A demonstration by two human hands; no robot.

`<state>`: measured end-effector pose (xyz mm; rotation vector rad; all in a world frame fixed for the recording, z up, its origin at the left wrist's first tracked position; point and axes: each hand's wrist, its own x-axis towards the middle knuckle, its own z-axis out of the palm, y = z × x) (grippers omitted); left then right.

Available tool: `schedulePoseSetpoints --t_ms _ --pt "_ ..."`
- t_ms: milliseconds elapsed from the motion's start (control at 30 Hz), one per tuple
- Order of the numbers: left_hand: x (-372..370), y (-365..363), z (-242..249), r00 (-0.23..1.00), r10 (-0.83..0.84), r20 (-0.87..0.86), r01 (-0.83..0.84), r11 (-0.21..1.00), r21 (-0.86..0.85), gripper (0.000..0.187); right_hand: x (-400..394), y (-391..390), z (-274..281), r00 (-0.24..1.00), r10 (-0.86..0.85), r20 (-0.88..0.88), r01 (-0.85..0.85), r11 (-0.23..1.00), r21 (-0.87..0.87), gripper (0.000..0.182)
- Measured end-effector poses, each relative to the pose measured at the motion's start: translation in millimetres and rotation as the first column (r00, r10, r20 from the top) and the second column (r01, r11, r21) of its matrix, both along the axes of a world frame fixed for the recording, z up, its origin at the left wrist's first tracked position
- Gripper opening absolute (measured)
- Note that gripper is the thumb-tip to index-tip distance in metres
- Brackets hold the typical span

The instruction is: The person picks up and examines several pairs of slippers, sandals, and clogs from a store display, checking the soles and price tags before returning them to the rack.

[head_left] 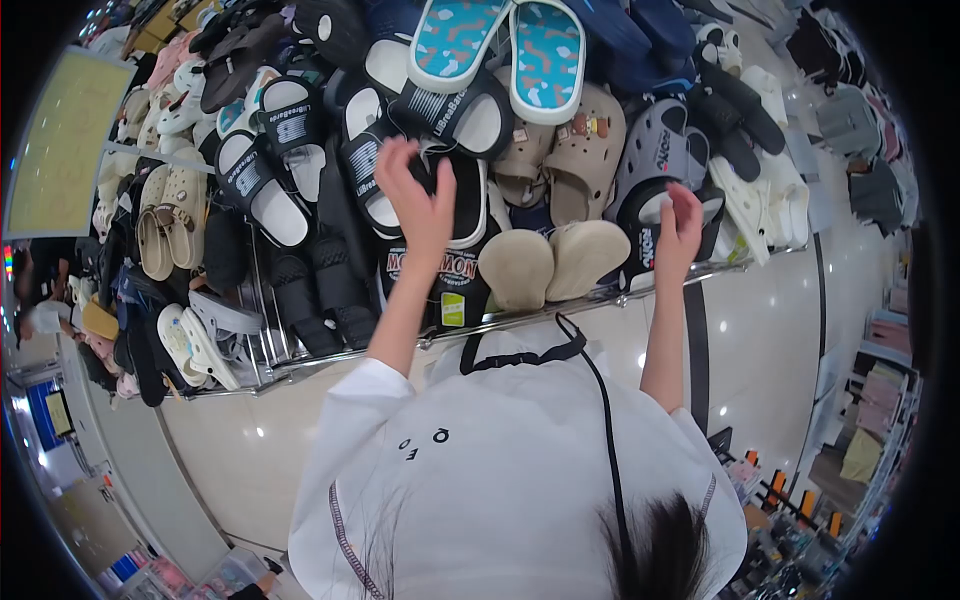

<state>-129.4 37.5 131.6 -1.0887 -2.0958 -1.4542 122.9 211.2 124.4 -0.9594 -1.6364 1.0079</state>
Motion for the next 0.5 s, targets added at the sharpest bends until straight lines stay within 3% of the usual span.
schedulePoseSetpoints --t_ms 133,200,267,300,367,467,500 --pt "-51 50 38 0.999 -0.002 -0.044 0.001 0.999 -0.042 0.052 -60 40 26 0.934 0.263 -0.241 -0.331 0.891 -0.312 0.029" --pt "-76 77 47 0.998 0.032 -0.052 -0.034 0.999 -0.028 0.055 -91 50 35 0.937 0.284 -0.203 -0.341 0.865 -0.368 0.041" --pt "-101 100 54 0.993 -0.004 0.117 0.026 0.981 -0.190 0.071 -121 59 38 0.929 0.316 -0.191 -0.366 0.855 -0.368 0.047" --pt "-114 110 53 0.993 0.002 0.116 0.021 0.981 -0.193 0.071 -135 66 37 0.914 0.348 -0.209 -0.405 0.812 -0.419 0.053" --pt "-134 122 49 0.954 0.003 0.299 0.143 0.874 -0.464 0.077 -156 71 34 0.898 0.375 -0.232 -0.441 0.760 -0.477 0.058" --pt "-135 119 47 0.958 0.026 0.285 0.087 0.923 -0.375 0.071 -172 77 32 0.923 0.323 -0.209 -0.385 0.760 -0.523 0.058" --pt "-136 118 47 0.958 0.028 0.285 0.085 0.922 -0.379 0.071 -175 79 30 0.888 0.344 -0.303 -0.458 0.695 -0.554 0.055"
